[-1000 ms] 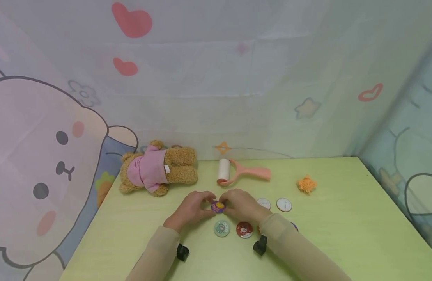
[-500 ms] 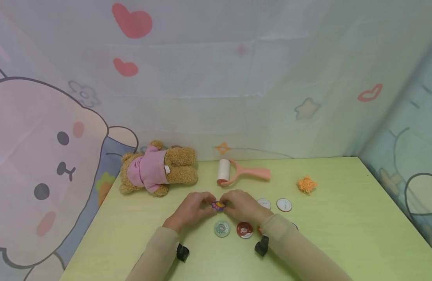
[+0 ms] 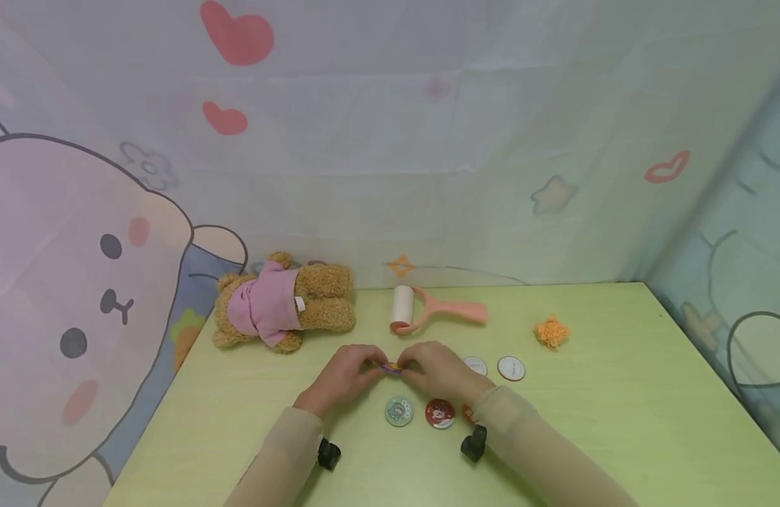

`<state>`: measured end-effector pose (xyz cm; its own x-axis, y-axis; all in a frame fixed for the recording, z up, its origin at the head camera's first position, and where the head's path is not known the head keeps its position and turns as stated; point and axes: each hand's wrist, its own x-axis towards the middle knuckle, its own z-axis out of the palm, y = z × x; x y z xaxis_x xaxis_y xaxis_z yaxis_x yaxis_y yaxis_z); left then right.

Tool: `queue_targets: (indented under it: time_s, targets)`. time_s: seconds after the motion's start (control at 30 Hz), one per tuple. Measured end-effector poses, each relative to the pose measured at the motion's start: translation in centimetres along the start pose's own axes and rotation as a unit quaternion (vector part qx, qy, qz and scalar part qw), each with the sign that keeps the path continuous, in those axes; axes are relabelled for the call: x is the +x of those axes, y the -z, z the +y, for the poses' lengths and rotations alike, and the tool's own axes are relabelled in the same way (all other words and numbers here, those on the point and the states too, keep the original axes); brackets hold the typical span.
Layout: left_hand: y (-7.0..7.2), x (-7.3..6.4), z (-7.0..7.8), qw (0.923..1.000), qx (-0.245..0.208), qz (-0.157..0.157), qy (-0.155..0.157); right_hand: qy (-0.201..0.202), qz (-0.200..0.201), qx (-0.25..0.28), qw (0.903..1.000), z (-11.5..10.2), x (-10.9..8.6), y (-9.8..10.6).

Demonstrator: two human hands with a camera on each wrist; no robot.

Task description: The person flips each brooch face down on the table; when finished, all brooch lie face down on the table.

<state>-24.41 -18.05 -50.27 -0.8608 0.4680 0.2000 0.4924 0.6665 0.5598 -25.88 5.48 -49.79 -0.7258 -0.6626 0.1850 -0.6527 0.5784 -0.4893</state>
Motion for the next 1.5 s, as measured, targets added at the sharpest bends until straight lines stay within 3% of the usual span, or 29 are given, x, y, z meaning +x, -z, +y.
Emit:
queue_targets:
  time_s: [0.47, 0.83, 1.2, 1.5]
  targets:
    - [0.02, -0.02, 0.16, 0.9994, 0.001, 0.027, 0.021, -0.016, 0.035, 0.002, 0.9993, -0.02, 0.08, -0.16]
    - [0.08, -0.07, 0.20, 0.9984, -0.017, 0.017, 0.050, -0.026, 0.055, 0.014, 0.9980, -0.36, 0.08, -0.21]
    - [0.01, 0.21, 0.07, 0.9986, -0.035, 0.022, 0.033, -0.044, 0.064, 0.028, 0.9966, -0.24, 0.22, -0.09]
    - [0.11, 0.14, 0.06, 0.9988, -0.039, 0.010, 0.029, -0.031, 0.066, 0.018, 0.9972, -0.17, 0.22, -0.30]
